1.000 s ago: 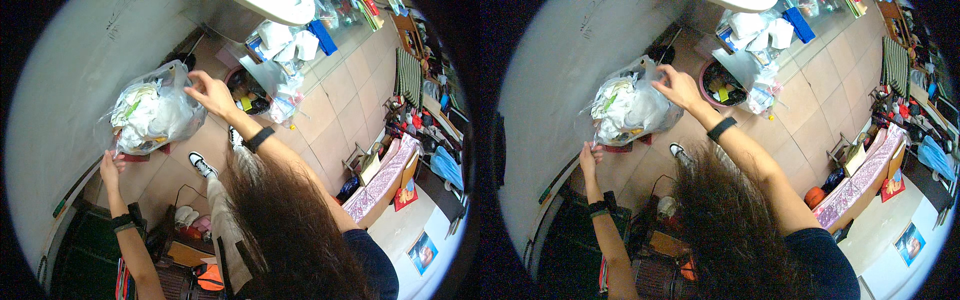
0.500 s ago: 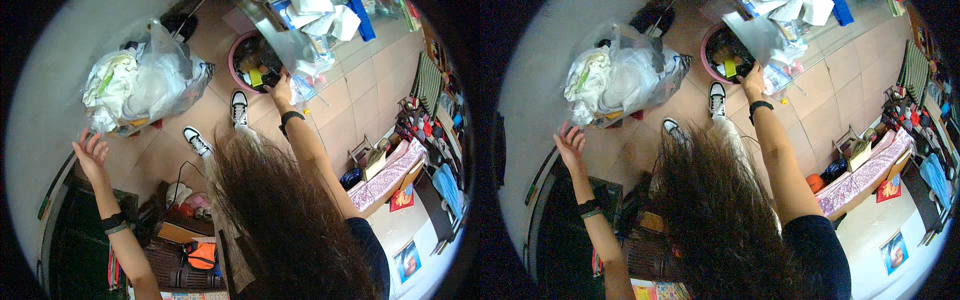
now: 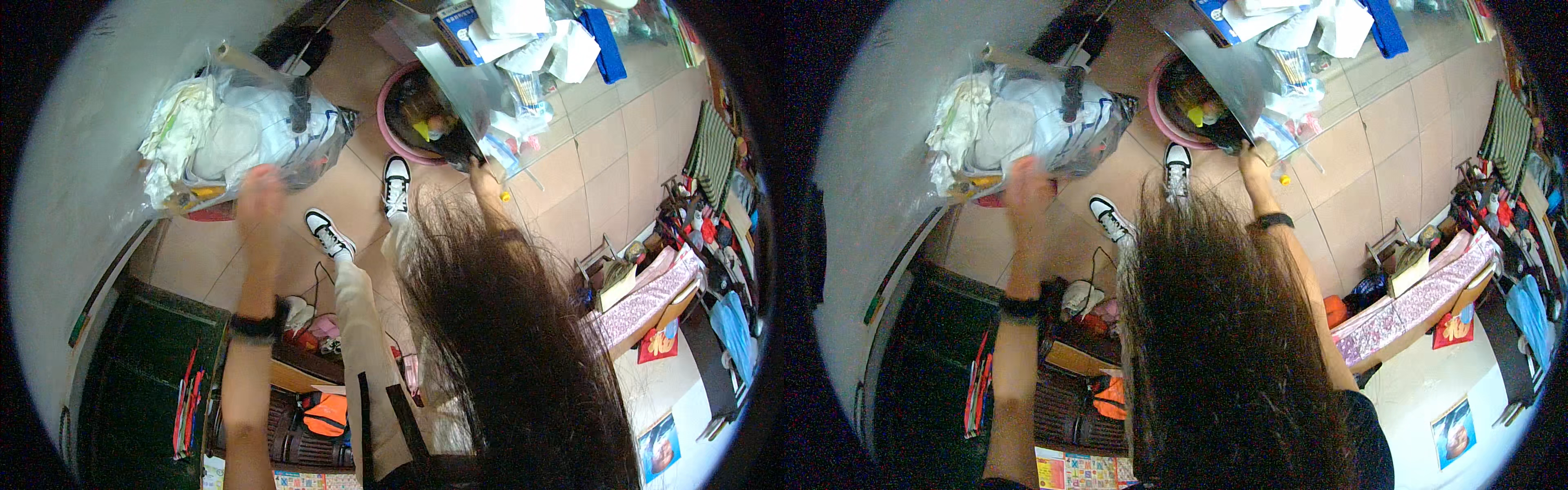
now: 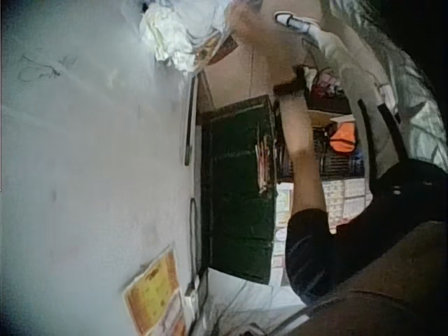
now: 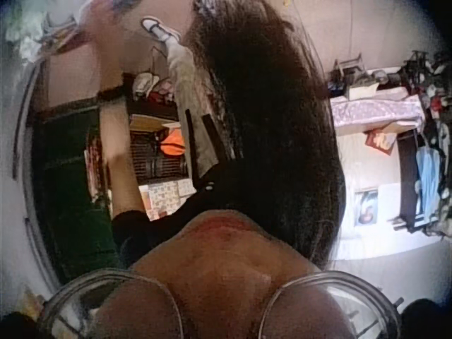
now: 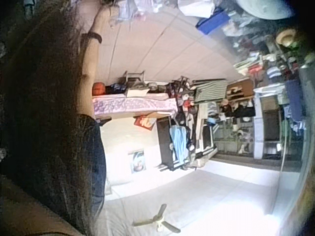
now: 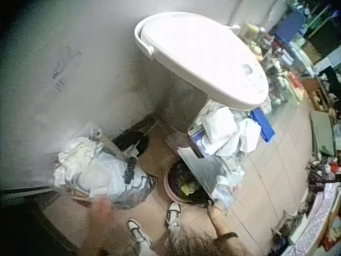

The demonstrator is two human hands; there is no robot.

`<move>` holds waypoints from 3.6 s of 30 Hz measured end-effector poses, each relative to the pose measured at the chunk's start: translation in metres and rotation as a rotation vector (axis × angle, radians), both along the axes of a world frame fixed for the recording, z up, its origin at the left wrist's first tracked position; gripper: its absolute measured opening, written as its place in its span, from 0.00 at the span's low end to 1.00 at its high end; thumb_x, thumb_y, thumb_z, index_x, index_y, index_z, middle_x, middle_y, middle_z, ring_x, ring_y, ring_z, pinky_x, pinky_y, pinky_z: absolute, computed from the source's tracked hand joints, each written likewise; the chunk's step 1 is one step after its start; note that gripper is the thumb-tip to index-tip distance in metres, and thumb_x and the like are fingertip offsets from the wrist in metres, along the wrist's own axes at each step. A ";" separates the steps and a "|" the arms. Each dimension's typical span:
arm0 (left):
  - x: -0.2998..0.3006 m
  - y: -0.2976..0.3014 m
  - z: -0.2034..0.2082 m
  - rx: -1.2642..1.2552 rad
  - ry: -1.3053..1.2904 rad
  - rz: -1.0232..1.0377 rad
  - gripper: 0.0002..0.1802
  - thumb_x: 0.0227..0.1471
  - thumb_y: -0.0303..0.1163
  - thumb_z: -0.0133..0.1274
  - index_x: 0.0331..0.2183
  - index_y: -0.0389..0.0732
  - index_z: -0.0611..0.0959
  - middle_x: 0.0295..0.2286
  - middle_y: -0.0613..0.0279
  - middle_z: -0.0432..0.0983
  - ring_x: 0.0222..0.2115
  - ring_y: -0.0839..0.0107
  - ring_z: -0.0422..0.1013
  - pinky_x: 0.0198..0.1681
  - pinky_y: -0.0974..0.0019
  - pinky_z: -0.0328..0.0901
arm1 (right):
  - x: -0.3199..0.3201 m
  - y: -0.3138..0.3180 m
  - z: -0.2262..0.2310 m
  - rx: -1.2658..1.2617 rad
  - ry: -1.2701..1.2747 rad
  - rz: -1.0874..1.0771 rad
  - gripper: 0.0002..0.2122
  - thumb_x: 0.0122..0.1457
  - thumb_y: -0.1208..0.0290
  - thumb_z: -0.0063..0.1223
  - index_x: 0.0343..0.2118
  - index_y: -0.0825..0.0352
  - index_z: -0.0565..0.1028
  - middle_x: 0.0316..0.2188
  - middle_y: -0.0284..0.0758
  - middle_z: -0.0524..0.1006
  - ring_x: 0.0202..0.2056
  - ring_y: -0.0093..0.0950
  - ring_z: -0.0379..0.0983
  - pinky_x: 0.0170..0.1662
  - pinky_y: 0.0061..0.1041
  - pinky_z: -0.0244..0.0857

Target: The person gathers items into a clear plastic bag, replaces a black trash bag in a waste bin, and then organizes a small blue desk and moves a wooden stool.

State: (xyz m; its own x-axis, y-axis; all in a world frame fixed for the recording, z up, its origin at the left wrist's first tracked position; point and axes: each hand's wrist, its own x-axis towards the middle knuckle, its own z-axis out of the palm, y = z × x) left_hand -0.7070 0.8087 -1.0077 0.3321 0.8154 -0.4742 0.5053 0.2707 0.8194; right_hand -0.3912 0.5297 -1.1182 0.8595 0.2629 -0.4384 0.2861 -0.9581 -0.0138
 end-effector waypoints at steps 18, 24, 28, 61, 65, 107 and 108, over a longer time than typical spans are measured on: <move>0.274 -0.040 -0.185 0.719 0.564 -1.111 0.13 0.48 0.26 0.47 0.36 0.48 0.81 0.30 0.57 0.77 0.30 0.60 0.77 0.31 0.58 0.71 | -0.015 -0.049 -0.002 0.277 0.105 -0.169 0.16 0.56 0.60 0.52 0.38 0.71 0.73 0.29 0.51 0.76 0.32 0.47 0.74 0.36 0.40 0.66; 0.253 -0.056 -0.141 0.586 -0.067 -0.652 0.05 0.49 0.23 0.50 0.32 0.37 0.76 0.29 0.55 0.77 0.29 0.59 0.76 0.33 0.59 0.72 | -0.011 -0.063 -0.008 0.165 0.196 0.122 0.25 0.58 0.49 0.46 0.50 0.64 0.71 0.39 0.45 0.76 0.43 0.44 0.70 0.52 0.42 0.58; 0.221 -0.052 -0.121 -0.036 -0.415 -0.259 0.04 0.53 0.15 0.41 0.32 0.31 0.71 0.31 0.53 0.79 0.32 0.68 0.77 0.37 0.70 0.72 | -0.013 -0.027 0.000 0.391 0.577 -0.401 0.15 0.62 0.59 0.45 0.41 0.67 0.75 0.31 0.42 0.76 0.33 0.35 0.71 0.40 0.34 0.62; 0.123 -0.098 0.039 0.003 -0.412 -0.644 0.03 0.51 0.23 0.49 0.30 0.34 0.73 0.27 0.54 0.73 0.31 0.60 0.73 0.35 0.65 0.65 | -0.063 0.055 0.143 0.855 0.701 0.290 0.08 0.57 0.75 0.47 0.23 0.74 0.72 0.42 0.40 0.76 0.37 0.34 0.74 0.40 0.29 0.66; 0.124 -0.084 0.065 0.120 -0.402 -0.783 0.02 0.51 0.23 0.49 0.30 0.35 0.74 0.28 0.52 0.72 0.30 0.54 0.71 0.33 0.62 0.65 | -0.076 0.058 0.165 0.785 0.614 0.346 0.07 0.53 0.77 0.49 0.32 0.74 0.74 0.56 0.40 0.64 0.38 0.35 0.73 0.40 0.32 0.65; -0.059 0.127 0.029 0.504 0.088 -0.357 0.47 0.40 0.30 0.63 0.59 0.45 0.57 0.60 0.55 0.49 0.42 0.49 0.71 0.46 0.56 0.68 | -0.121 0.130 0.376 1.147 0.245 -0.212 0.11 0.65 0.69 0.42 0.39 0.71 0.73 0.35 0.31 0.74 0.37 0.18 0.67 0.42 0.19 0.62; -0.042 0.131 0.046 0.387 0.070 -0.299 0.47 0.40 0.30 0.63 0.59 0.45 0.57 0.60 0.55 0.50 0.43 0.47 0.71 0.47 0.54 0.67 | -0.126 0.141 0.409 1.206 0.208 -0.210 0.10 0.65 0.69 0.42 0.38 0.71 0.73 0.35 0.31 0.75 0.37 0.19 0.69 0.42 0.19 0.63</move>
State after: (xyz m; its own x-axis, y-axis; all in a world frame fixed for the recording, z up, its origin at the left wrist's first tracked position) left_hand -0.7490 0.9393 -0.9616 0.5563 0.8101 -0.1850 0.5720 -0.2119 0.7924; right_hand -0.5176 0.6707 -0.7089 0.8769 0.4583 -0.1451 0.0156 -0.3289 -0.9442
